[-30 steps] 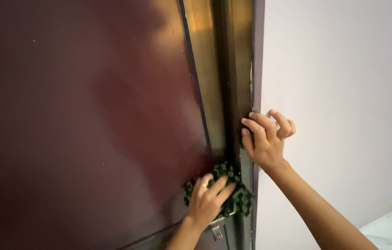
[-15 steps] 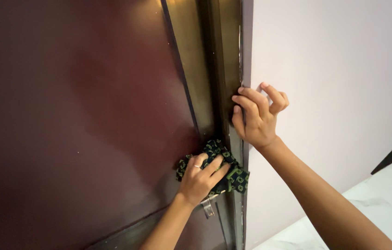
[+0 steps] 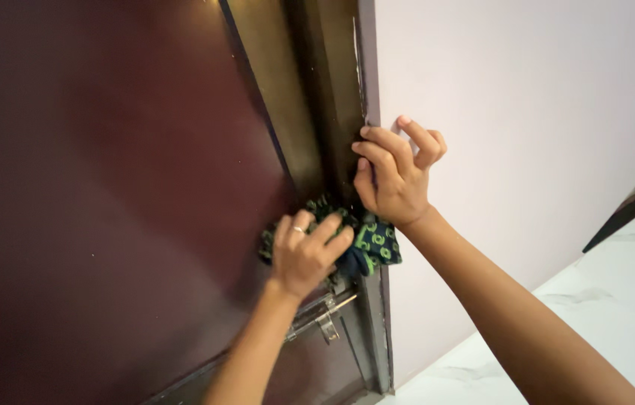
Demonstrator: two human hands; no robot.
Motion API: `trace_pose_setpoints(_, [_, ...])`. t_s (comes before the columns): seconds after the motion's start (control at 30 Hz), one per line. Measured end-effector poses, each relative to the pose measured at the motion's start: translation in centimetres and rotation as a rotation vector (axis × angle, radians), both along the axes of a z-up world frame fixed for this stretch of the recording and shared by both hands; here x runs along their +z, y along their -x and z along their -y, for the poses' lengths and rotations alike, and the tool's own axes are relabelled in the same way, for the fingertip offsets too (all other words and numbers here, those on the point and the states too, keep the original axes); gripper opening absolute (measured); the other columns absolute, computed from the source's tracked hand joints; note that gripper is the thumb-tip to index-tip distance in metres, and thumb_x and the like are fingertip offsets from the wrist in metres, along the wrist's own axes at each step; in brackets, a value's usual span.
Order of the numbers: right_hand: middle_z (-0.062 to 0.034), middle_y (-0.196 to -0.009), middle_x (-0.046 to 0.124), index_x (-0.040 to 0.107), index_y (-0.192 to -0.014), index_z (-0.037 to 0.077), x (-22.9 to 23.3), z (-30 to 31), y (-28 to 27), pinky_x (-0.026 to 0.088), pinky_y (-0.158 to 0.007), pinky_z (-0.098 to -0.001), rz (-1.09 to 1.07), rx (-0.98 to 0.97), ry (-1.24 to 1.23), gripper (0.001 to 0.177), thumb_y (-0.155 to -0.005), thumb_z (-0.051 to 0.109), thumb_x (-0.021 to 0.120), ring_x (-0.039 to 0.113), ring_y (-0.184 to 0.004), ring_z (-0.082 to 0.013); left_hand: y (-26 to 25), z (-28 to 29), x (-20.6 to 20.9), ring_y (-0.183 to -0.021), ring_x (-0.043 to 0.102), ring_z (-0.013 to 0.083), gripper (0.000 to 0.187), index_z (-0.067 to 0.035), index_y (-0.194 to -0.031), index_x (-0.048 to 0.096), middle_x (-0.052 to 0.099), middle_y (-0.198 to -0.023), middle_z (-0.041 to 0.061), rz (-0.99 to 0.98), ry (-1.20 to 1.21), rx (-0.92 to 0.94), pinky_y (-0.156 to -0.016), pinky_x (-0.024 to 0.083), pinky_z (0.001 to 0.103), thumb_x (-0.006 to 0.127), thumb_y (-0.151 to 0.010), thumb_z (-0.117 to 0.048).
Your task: The person wipes a maroon door with a patterned cloth, focusing on the metal frame, latch, and door surface. They use both hands to scrub and wipe the door, moving from the top to the bottom and covering various sections.
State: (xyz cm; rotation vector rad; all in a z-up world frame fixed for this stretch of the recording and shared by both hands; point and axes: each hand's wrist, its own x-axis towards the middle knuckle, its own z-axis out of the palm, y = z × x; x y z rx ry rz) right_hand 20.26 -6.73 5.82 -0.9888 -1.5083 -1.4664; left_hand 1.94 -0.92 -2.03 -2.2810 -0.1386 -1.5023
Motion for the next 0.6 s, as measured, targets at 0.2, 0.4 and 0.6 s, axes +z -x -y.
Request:
trace_pose_setpoints(0.2, [-0.0012,-0.131,0.065,0.069,-0.114,0.013,-0.2,-0.2,-0.3,0.034,-0.109,-0.0497,0.013,-0.014,-0.03,0.022,-0.093,0.004,0.07,0.041,-0.137,-0.03,0.6,-1.5,3.2,-0.09,0.058,0.0246,0.018,-0.022,-0.105,0.072,0.068,-0.116,-0.004,0.278,-0.062,0.068,-0.072,0.045,0.04,0.07,-0.088,-0.016])
trace_pose_setpoints(0.4, [-0.0013,-0.131,0.065,0.068,-0.113,0.013,-0.2,-0.4,-0.5,0.033,-0.107,-0.0502,0.017,-0.012,-0.025,0.029,-0.087,0.001,0.065,0.04,-0.136,-0.0313,0.2,-0.5,0.6,-0.085,0.058,0.0218,0.013,-0.025,-0.098,0.072,0.068,-0.109,-0.007,-0.014,-0.115,0.046,-0.069,0.046,0.039,0.067,-0.088,-0.018])
trace_pose_setpoints(0.6, [-0.0007,-0.131,0.065,0.066,-0.115,0.014,-0.5,-1.0,-0.9,0.034,-0.105,-0.0487,0.042,-0.057,-0.054,0.031,-0.085,0.005,0.068,0.041,-0.135,-0.0301,1.0,-0.4,3.4,-0.087,0.057,0.023,0.022,-0.024,-0.102,0.072,0.068,-0.115,-0.006,0.226,-0.086,0.181,-0.069,0.044,0.041,0.075,-0.082,-0.016])
